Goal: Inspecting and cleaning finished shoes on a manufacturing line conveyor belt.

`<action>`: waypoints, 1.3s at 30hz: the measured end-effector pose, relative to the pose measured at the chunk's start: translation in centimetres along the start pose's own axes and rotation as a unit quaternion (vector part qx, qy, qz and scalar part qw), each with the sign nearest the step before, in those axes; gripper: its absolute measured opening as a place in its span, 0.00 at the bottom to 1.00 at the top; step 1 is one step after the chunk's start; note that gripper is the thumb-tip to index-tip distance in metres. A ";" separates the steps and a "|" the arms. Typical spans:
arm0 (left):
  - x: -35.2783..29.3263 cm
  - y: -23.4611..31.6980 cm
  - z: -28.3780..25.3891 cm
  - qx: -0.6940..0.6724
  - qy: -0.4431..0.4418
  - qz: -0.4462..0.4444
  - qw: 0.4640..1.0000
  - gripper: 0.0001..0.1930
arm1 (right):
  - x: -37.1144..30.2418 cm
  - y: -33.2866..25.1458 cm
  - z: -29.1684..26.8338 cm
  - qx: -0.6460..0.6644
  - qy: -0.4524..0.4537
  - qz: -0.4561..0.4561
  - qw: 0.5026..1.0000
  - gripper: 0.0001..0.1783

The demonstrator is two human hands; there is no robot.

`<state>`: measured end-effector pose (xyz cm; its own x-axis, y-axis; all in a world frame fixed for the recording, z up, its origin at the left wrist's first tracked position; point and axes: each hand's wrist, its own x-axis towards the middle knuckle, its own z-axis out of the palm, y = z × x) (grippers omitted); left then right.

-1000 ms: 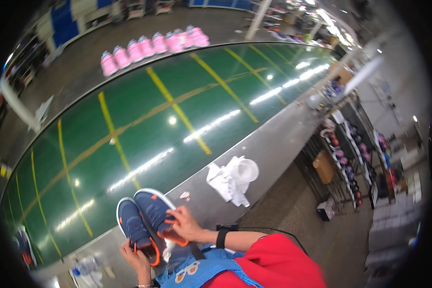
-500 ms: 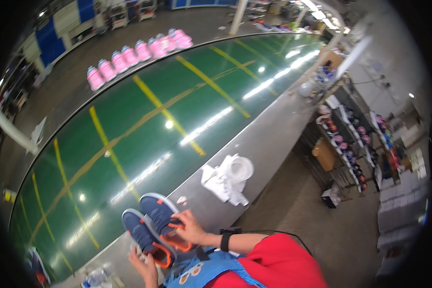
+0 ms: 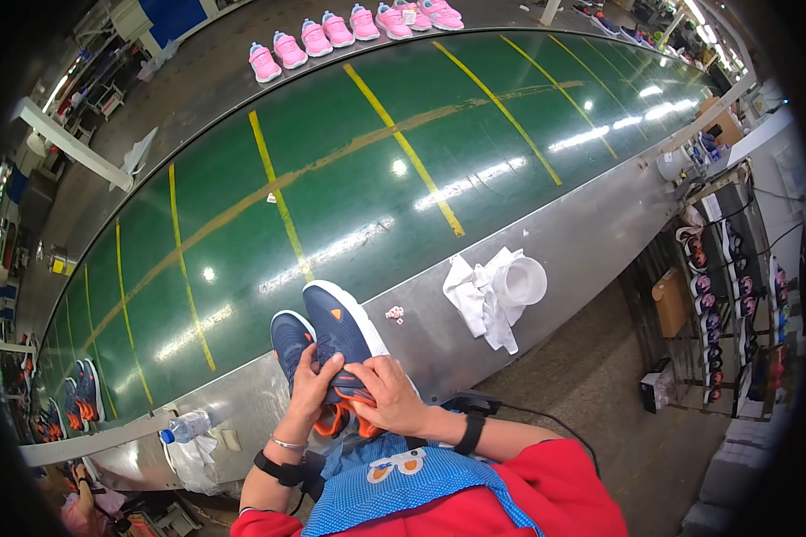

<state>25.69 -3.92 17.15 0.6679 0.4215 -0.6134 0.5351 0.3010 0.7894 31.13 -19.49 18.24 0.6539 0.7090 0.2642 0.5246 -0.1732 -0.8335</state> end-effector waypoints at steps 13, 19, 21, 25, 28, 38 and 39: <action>-1.6 0.3 -4.1 -0.048 -0.107 -0.071 0.991 0.31 | -2.4 16.2 -7.1 -0.218 0.155 0.288 0.919 0.14; -2.1 0.4 -3.5 -0.052 -0.141 -0.063 0.987 0.34 | -1.5 18.5 -6.2 -0.291 0.152 0.276 0.903 0.13; -2.1 0.6 -3.6 -0.026 -0.153 -0.047 0.987 0.34 | -1.2 18.9 -6.0 -0.326 0.148 0.262 0.896 0.11; -2.3 0.8 -3.6 -0.019 -0.146 -0.043 0.988 0.35 | -1.1 18.5 -5.9 -0.312 0.162 0.259 0.899 0.05; -2.3 0.9 -3.5 -0.016 -0.147 -0.040 0.988 0.35 | -1.1 16.9 -6.5 -0.294 0.202 0.229 0.906 0.04; -2.2 1.6 -2.9 0.012 -0.177 -0.036 0.983 0.36 | 0.5 10.2 -9.6 0.149 0.254 0.205 0.933 0.06; -2.2 1.6 -2.9 0.013 -0.173 -0.030 0.984 0.36 | 0.9 9.8 -9.7 0.315 0.230 0.221 0.894 0.05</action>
<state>23.54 -1.87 19.85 0.7684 0.0851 -0.6343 0.5894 0.2922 0.7531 42.18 -27.19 14.98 0.9521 0.2863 -0.1072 -0.1567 0.1557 -0.9753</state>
